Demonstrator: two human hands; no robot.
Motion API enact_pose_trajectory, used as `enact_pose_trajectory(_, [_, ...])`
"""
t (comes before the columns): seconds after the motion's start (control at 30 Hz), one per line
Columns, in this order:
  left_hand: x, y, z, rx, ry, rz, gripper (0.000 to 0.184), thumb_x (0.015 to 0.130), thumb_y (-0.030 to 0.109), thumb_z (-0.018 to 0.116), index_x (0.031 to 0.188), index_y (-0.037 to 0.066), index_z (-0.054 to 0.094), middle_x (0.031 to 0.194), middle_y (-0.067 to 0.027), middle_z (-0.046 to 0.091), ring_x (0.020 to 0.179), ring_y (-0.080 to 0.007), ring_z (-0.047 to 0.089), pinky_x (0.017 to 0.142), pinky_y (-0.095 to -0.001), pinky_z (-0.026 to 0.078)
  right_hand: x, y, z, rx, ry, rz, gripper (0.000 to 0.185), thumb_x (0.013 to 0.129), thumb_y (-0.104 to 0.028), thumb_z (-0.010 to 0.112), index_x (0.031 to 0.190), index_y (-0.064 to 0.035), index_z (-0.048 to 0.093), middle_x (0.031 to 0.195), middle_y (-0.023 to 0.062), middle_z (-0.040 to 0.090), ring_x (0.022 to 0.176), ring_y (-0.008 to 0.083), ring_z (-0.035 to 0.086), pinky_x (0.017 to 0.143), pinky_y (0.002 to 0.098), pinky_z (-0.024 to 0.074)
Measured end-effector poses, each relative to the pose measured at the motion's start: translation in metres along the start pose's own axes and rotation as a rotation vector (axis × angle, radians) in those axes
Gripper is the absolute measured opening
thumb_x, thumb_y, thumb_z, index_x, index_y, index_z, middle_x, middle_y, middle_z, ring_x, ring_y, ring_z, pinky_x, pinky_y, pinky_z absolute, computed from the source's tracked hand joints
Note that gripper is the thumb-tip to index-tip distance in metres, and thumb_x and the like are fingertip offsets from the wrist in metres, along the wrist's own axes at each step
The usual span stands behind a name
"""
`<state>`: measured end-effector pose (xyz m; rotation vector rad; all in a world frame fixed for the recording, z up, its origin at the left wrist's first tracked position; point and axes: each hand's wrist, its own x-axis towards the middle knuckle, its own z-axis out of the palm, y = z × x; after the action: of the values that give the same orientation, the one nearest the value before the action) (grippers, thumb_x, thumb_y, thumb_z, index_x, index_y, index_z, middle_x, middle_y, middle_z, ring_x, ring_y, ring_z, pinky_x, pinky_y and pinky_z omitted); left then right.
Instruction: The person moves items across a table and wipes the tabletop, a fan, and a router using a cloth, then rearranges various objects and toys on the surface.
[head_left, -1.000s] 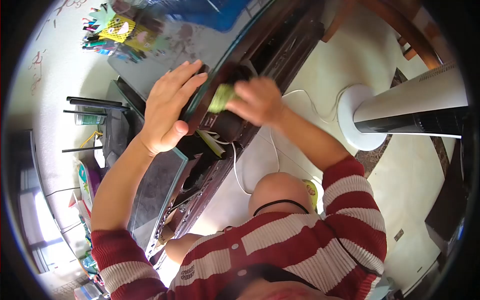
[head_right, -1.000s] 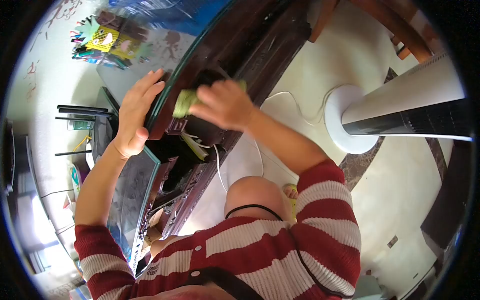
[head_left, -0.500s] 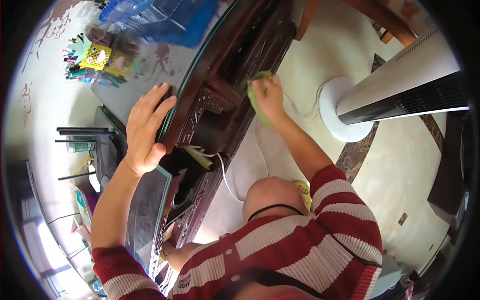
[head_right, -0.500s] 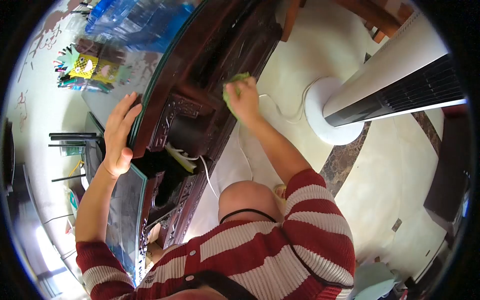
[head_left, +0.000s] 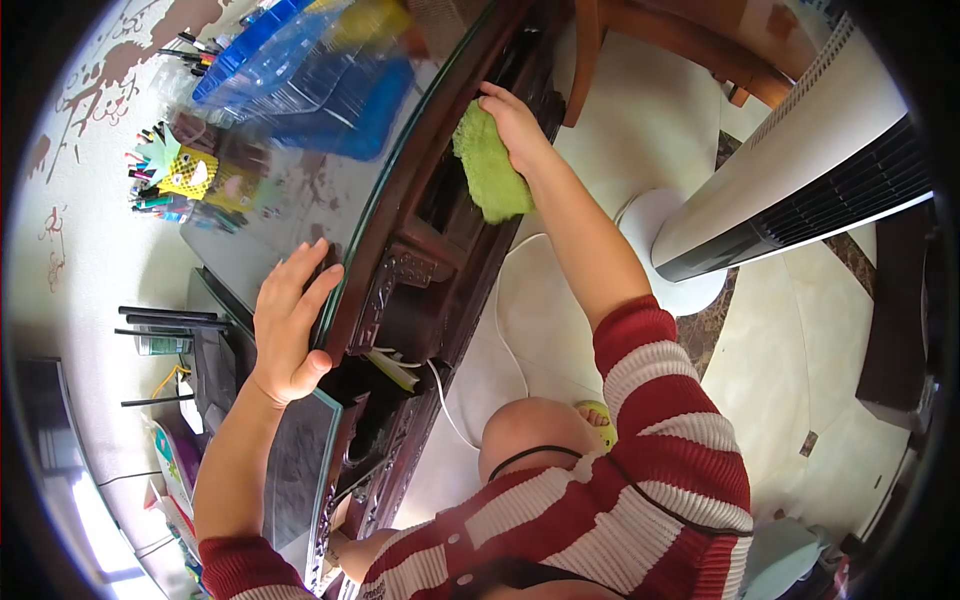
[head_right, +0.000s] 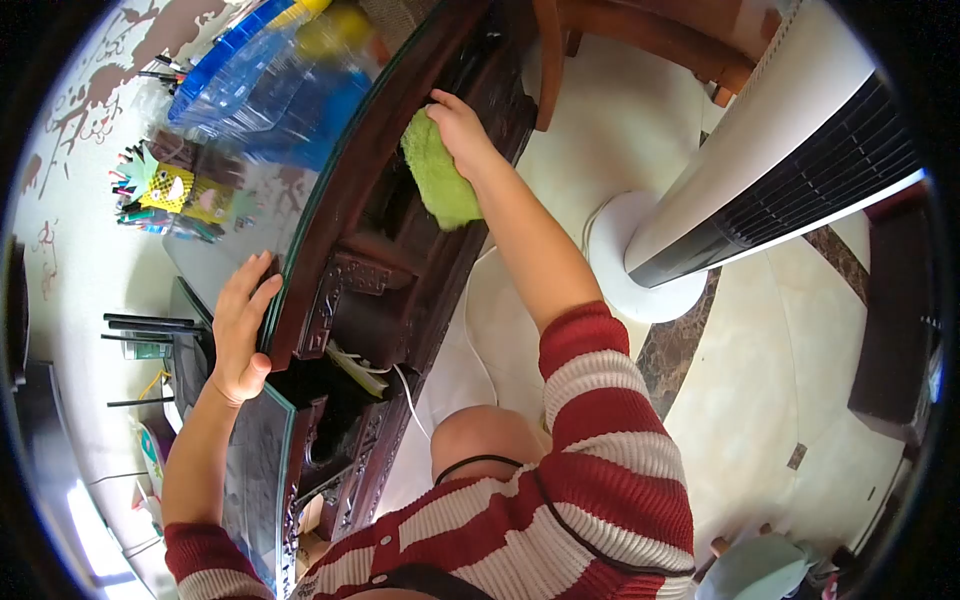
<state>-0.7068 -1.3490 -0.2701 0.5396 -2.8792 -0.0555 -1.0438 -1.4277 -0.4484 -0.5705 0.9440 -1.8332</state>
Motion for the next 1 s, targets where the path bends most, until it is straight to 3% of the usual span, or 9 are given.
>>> enact_pose_trajectory(0.1, [0.0, 0.0, 0.001, -0.009, 0.006, 0.002, 0.084, 0.086, 0.071, 0.018, 0.122, 0.004, 0.053, 0.134, -0.0203, 0.045, 0.122, -0.0402, 0.043, 0.1, -0.0504, 0.031, 0.009, -0.024, -0.002, 0.174, -0.01, 0.374, 0.027, 0.09, -0.024, 0.052, 0.104, -0.0026, 0.06, 0.088, 0.0106, 0.064, 0.079, 0.0237, 0.062, 0.069, 0.0375, 0.0515])
enact_pose_trajectory(0.2, [0.001, 0.001, 0.0, -0.011, 0.009, -0.001, 0.085, 0.085, 0.072, 0.018, 0.121, 0.004, 0.054, 0.133, -0.0205, 0.046, 0.122, -0.0401, 0.044, 0.1, -0.0503, 0.031, 0.015, -0.041, -0.001, 0.12, 0.026, 0.509, 0.03, 0.091, -0.033, 0.051, 0.087, -0.0054, 0.062, 0.077, 0.0099, 0.063, 0.068, 0.0255, 0.061, 0.063, 0.0394, 0.05])
enact_pose_trajectory(0.5, [0.001, 0.0, -0.001, -0.019, 0.008, -0.011, 0.083, 0.085, 0.072, 0.021, 0.121, 0.005, 0.055, 0.133, -0.0192, 0.047, 0.122, -0.0395, 0.044, 0.1, -0.0506, 0.031, 0.003, -0.05, 0.011, 0.243, -0.12, 0.497, 0.053, 0.079, -0.062, 0.058, 0.087, -0.0099, 0.064, 0.078, 0.0064, 0.061, 0.069, 0.0234, 0.056, 0.061, 0.0374, 0.0452])
enact_pose_trajectory(0.63, [0.002, 0.001, -0.004, -0.012, -0.03, -0.02, 0.088, 0.085, 0.073, 0.018, 0.12, 0.001, 0.053, 0.133, -0.0232, 0.045, 0.124, -0.0417, 0.041, 0.103, -0.0482, 0.029, 0.0, -0.054, 0.01, 0.168, -0.073, 0.519, 0.053, 0.076, -0.062, 0.063, 0.083, -0.0091, 0.063, 0.078, 0.0066, 0.061, 0.069, 0.0235, 0.057, 0.06, 0.0385, 0.0448])
enact_pose_trajectory(0.73, [0.003, 0.004, -0.004, -0.013, -0.031, -0.043, 0.087, 0.085, 0.073, 0.018, 0.12, 0.001, 0.053, 0.133, -0.0232, 0.045, 0.124, -0.0417, 0.041, 0.103, -0.0486, 0.029, 0.003, -0.053, 0.006, 0.165, -0.049, 0.595, 0.055, 0.079, -0.057, 0.063, 0.099, -0.0059, 0.064, 0.09, 0.0092, 0.064, 0.078, 0.0241, 0.06, 0.07, 0.0385, 0.0476])
enact_pose_trajectory(0.83, [0.002, 0.0, -0.005, -0.017, -0.047, -0.028, 0.087, 0.085, 0.073, 0.018, 0.12, 0.001, 0.053, 0.133, -0.0232, 0.045, 0.124, -0.0418, 0.041, 0.103, -0.0488, 0.029, -0.001, -0.058, 0.011, 0.099, 0.012, 0.537, 0.056, 0.075, -0.064, 0.063, 0.079, -0.0082, 0.062, 0.074, 0.0084, 0.061, 0.066, 0.025, 0.058, 0.06, 0.0385, 0.0455])
enact_pose_trajectory(1.0, [0.002, -0.001, -0.003, -0.018, -0.019, -0.029, 0.084, 0.084, 0.073, 0.022, 0.121, 0.004, 0.054, 0.133, -0.0201, 0.046, 0.123, -0.04, 0.043, 0.101, -0.0505, 0.03, -0.001, -0.058, 0.006, 0.114, -0.082, 0.545, 0.053, 0.08, -0.061, 0.06, 0.084, -0.0077, 0.062, 0.08, 0.0084, 0.063, 0.07, 0.0238, 0.059, 0.062, 0.0379, 0.0468])
